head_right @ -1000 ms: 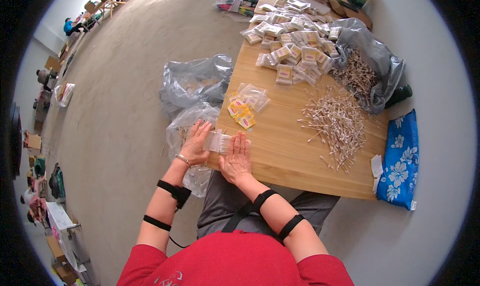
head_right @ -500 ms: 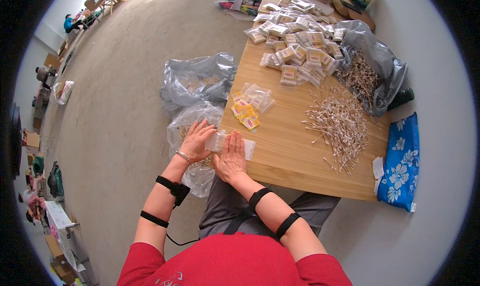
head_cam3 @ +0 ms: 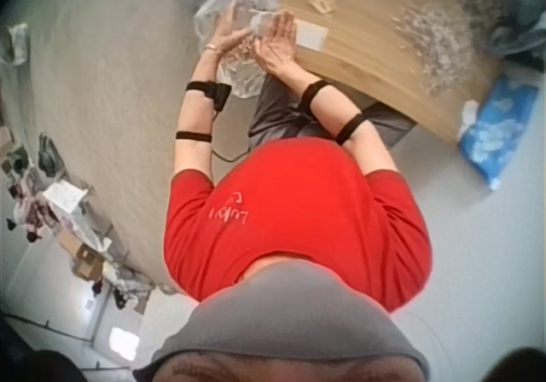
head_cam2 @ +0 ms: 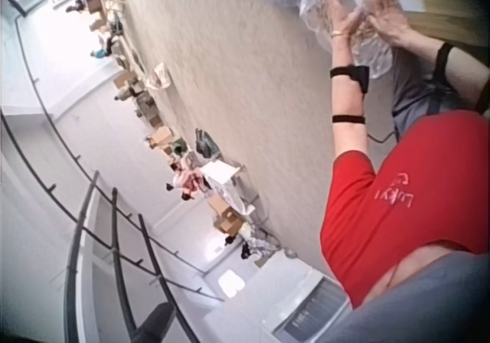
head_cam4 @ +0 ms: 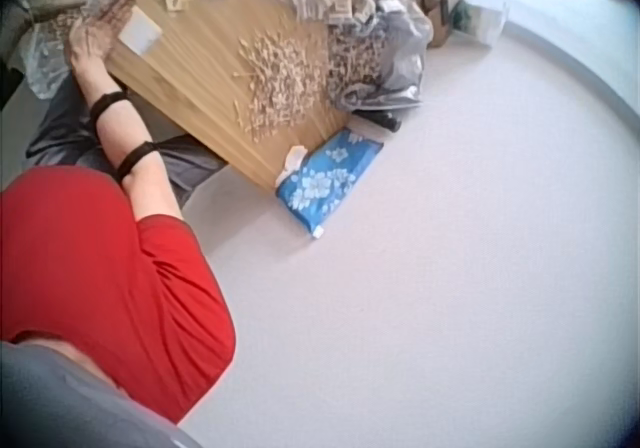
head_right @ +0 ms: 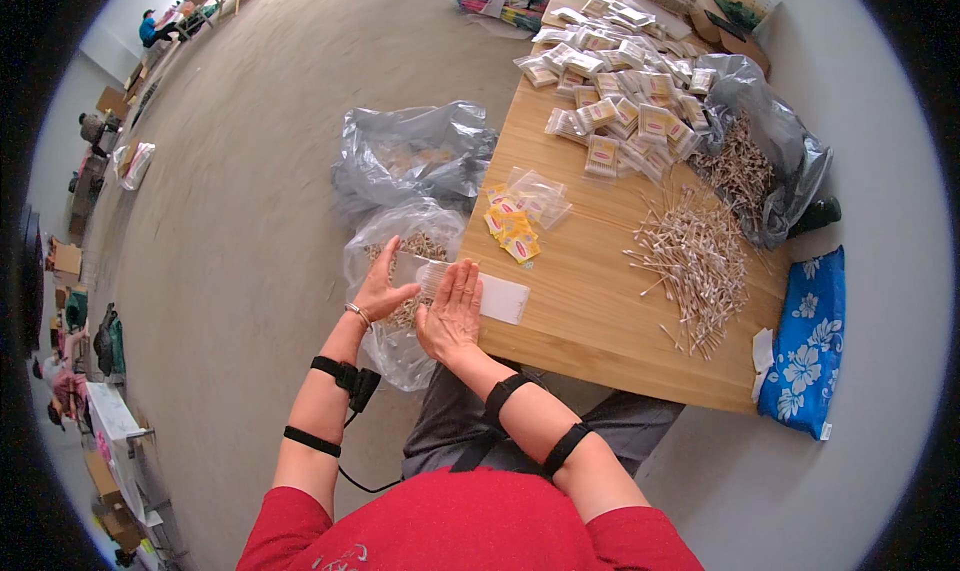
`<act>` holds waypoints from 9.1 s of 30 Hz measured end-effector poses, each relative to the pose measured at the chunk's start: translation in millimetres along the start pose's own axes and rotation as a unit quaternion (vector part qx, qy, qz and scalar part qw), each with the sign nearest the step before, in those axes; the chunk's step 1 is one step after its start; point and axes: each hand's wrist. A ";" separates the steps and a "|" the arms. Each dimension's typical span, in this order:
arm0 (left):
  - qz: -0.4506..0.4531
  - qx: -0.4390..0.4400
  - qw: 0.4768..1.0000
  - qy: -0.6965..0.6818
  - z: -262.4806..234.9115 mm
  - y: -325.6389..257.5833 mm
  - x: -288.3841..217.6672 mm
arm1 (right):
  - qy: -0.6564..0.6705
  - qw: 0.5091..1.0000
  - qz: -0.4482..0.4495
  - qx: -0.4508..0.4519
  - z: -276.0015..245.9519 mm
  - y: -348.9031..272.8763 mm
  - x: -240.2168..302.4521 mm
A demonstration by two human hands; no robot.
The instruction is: Manually counting and packaging cotton swabs into small plastic bags and sealing them.
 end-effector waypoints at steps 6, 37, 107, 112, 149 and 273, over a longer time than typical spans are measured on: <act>-0.198 -0.113 0.902 -0.367 23.5 1.5 14.0 | -0.024 0.999 0.027 0.012 3.8 0.8 7.9; -0.185 -0.215 0.867 -0.411 67.8 16.8 5.2 | 0.161 0.946 0.181 -0.215 -75.3 81.9 -101.0; -0.164 -0.229 0.890 -0.359 63.0 15.7 -6.4 | 0.199 0.966 0.058 0.154 -66.5 69.7 -27.7; -0.167 -0.229 0.894 -0.346 63.6 17.6 -8.6 | 0.139 0.985 -0.058 0.081 -54.4 70.3 -26.3; -0.219 -0.196 0.899 -0.326 68.4 6.1 33.4 | 0.054 0.976 0.117 -0.175 -104.9 16.5 -118.8; 0.253 -0.066 0.964 -0.050 181.4 59.4 -165.3 | -0.088 0.963 0.059 -0.249 -147.3 77.2 -222.4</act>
Point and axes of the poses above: each hand's wrist, its own y-axis towards the middle knuckle, its own z-axis out of the palm, x = y × z, and after that the axes turned 15 degrees about z, right-handed
